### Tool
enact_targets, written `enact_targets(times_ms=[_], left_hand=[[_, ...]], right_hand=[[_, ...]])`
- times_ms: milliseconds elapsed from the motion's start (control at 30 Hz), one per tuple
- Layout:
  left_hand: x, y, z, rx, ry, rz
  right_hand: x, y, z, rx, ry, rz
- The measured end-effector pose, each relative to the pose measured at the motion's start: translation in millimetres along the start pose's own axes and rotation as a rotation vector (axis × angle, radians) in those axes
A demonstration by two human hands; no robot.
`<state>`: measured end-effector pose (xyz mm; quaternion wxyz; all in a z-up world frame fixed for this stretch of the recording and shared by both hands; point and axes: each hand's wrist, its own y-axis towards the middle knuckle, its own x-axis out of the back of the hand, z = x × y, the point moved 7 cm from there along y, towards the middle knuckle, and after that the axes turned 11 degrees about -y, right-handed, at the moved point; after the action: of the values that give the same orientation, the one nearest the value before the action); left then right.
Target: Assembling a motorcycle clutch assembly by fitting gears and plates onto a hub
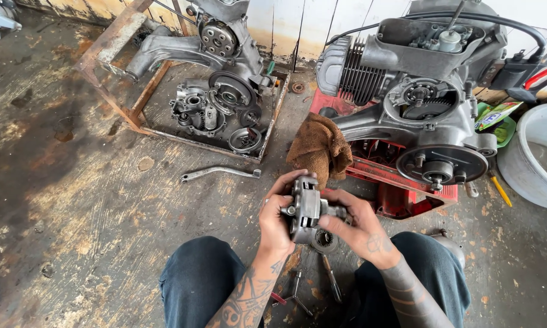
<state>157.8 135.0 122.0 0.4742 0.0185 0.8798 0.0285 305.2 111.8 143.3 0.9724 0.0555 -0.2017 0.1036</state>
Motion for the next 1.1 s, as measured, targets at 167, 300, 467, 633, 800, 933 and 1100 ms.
enact_targets(times_ms=[167, 300, 467, 633, 800, 933, 1100], left_hand=[[1.3, -4.8, 9.7, 0.145, -0.133, 0.066], [1.7, -2.5, 8.4, 0.153, -0.178, 0.083], [-4.4, -5.2, 4.5, 0.022, -0.033, 0.020], [-9.6, -5.6, -1.5, 0.022, -0.047, 0.028], [-10.7, -5.2, -0.9, 0.005, -0.046, 0.046], [-8.4, -4.2, -2.5, -0.018, -0.093, 0.037], [-11.9, -2.3, -11.2, -0.058, 0.010, 0.100]], right_hand=[[-4.2, -14.3, 46.9, 0.452, -0.482, -0.192], [-1.1, -7.7, 35.5, 0.216, -0.389, -0.122], [2.7, -5.1, -36.5, -0.217, -0.095, -0.104], [2.4, -8.3, -19.9, -0.294, -0.175, -0.072], [0.7, -6.6, -6.2, -0.261, -0.063, 0.008], [-0.4, -5.5, -11.5, 0.033, 0.093, 0.004], [6.6, -4.2, -13.9, 0.116, 0.175, -0.048]])
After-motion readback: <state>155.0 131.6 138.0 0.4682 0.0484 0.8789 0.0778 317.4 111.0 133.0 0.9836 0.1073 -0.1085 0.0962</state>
